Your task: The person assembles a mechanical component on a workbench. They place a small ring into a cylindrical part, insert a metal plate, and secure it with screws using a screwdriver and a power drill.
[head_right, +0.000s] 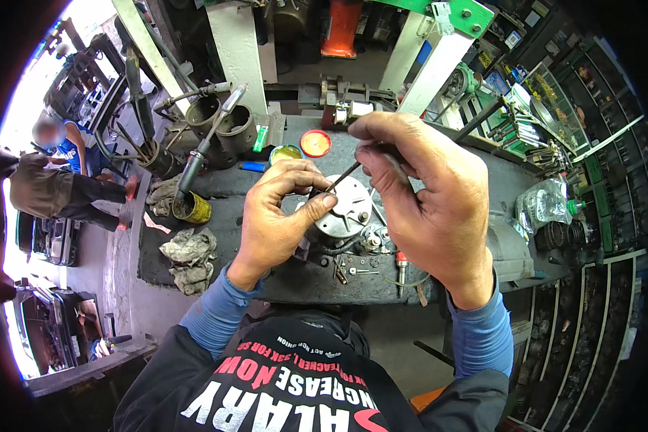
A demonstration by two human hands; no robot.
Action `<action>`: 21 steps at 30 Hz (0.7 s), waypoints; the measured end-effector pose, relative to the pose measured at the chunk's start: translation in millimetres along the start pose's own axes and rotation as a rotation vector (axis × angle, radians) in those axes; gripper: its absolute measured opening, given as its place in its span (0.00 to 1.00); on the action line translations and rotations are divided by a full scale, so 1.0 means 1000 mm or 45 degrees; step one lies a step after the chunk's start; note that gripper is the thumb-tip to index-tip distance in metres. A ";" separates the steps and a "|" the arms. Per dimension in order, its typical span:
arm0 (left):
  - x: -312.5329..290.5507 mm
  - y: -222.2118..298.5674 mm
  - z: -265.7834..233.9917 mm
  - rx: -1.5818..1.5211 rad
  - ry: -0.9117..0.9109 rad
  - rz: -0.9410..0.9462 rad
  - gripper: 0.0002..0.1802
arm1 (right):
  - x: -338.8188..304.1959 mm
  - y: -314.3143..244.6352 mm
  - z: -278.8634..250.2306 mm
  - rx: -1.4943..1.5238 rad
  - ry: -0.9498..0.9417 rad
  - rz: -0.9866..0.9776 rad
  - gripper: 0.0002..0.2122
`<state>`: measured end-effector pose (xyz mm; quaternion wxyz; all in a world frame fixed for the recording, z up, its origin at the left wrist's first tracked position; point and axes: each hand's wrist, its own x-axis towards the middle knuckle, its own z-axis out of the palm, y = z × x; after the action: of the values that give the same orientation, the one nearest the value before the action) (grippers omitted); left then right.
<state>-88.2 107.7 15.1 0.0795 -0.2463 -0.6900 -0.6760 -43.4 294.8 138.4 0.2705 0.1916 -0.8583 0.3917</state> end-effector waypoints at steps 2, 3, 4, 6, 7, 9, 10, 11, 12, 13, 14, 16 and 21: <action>0.000 -0.003 0.001 -0.118 -0.011 -0.068 0.09 | 0.004 0.000 0.002 -0.059 -0.027 -0.031 0.10; 0.000 -0.004 0.001 -0.176 -0.016 -0.101 0.09 | 0.005 -0.001 0.003 -0.088 -0.051 -0.045 0.09; -0.001 -0.007 0.000 -0.192 -0.035 -0.098 0.11 | 0.007 -0.001 0.004 -0.110 -0.072 -0.064 0.09; -0.002 -0.012 -0.003 -0.226 -0.075 -0.089 0.16 | 0.012 -0.004 0.006 -0.160 -0.113 -0.127 0.08; -0.003 -0.012 -0.006 -0.247 -0.130 -0.123 0.24 | 0.016 -0.006 0.007 -0.188 -0.129 -0.169 0.08; -0.007 -0.013 -0.012 -0.292 -0.242 -0.189 0.40 | 0.022 -0.013 0.004 -0.230 -0.187 -0.227 0.08; -0.008 -0.014 -0.012 -0.252 -0.252 -0.128 0.46 | 0.026 -0.018 0.003 -0.237 -0.234 -0.248 0.08; -0.010 -0.016 -0.011 -0.212 -0.261 -0.068 0.53 | 0.029 -0.022 0.003 -0.245 -0.280 -0.268 0.08; -0.011 -0.018 -0.010 -0.171 -0.270 -0.007 0.59 | 0.029 -0.025 0.004 -0.212 -0.285 -0.275 0.08; -0.010 -0.023 -0.010 -0.082 -0.364 -0.004 0.69 | 0.028 -0.028 0.004 -0.224 -0.314 -0.278 0.08; -0.011 -0.026 -0.006 -0.017 -0.377 0.012 0.68 | 0.026 -0.030 0.003 -0.236 -0.345 -0.281 0.08; -0.009 -0.027 0.001 0.011 -0.395 -0.030 0.65 | 0.027 -0.032 0.002 -0.272 -0.378 -0.327 0.07; -0.001 -0.026 -0.004 -0.008 -0.359 0.022 0.55 | 0.024 -0.025 0.002 0.014 -0.194 0.237 0.06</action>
<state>-99.5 104.1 -8.3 -0.0132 -0.3449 -0.6901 -0.6361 -49.5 274.5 166.3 0.1660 0.1418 -0.8882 0.4042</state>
